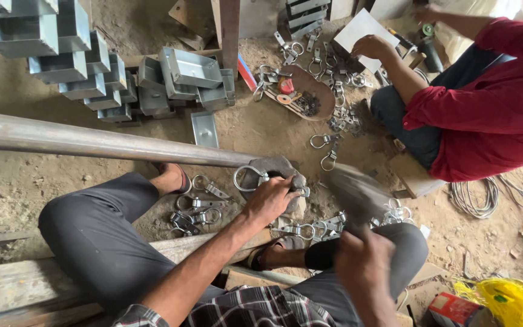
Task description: The person sits on the floor and uses a hammer to shape metal hardware components on a stone anvil. They repeatedly pick up metal pieces, position them on the anvil, and strike them to form or secure parts. A coworker is visible in the background welding metal pieces.
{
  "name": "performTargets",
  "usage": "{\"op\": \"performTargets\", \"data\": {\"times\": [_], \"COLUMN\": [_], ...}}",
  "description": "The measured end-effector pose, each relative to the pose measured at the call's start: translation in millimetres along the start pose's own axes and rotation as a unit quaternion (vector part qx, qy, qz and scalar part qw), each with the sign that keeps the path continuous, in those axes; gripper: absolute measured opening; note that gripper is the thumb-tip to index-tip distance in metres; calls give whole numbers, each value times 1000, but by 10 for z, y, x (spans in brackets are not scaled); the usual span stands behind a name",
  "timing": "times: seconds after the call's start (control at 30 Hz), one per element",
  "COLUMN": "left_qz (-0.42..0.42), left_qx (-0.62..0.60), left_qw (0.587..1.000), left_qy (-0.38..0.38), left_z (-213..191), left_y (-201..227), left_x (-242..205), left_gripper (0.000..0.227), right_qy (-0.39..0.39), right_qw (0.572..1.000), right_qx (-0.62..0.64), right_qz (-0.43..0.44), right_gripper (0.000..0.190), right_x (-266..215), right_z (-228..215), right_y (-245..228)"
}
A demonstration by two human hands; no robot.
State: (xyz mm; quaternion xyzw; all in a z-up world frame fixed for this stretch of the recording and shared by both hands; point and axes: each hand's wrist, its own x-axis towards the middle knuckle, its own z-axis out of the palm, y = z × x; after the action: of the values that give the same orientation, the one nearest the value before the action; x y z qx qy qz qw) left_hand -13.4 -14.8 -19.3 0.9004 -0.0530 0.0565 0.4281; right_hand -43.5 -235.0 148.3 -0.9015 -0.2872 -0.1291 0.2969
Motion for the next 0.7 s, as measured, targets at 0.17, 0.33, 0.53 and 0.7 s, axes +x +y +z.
{"op": "performTargets", "data": {"times": [0.17,0.33,0.53,0.7], "left_qz": [-16,-84,-170,-133], "left_qx": [7,-6,-303,-217], "left_qw": [1000,994,935,961], "left_qy": [-4,-65,69,111], "left_z": [-102,-224,-427,-469], "left_y": [74,118,180,283], "left_x": [-30,47,-228,-297], "left_gripper": [47,30,24,20], "right_qy": [-121,-67,-10,5], "right_qw": [935,832,784,736], "right_qx": [207,342,317,341], "right_qz": [261,431,534,584], "right_gripper": [36,46,50,48], "right_x": [-216,-745,-1598,-1965], "right_z": [332,186,-56,50], "right_y": [41,180,302,460]}}
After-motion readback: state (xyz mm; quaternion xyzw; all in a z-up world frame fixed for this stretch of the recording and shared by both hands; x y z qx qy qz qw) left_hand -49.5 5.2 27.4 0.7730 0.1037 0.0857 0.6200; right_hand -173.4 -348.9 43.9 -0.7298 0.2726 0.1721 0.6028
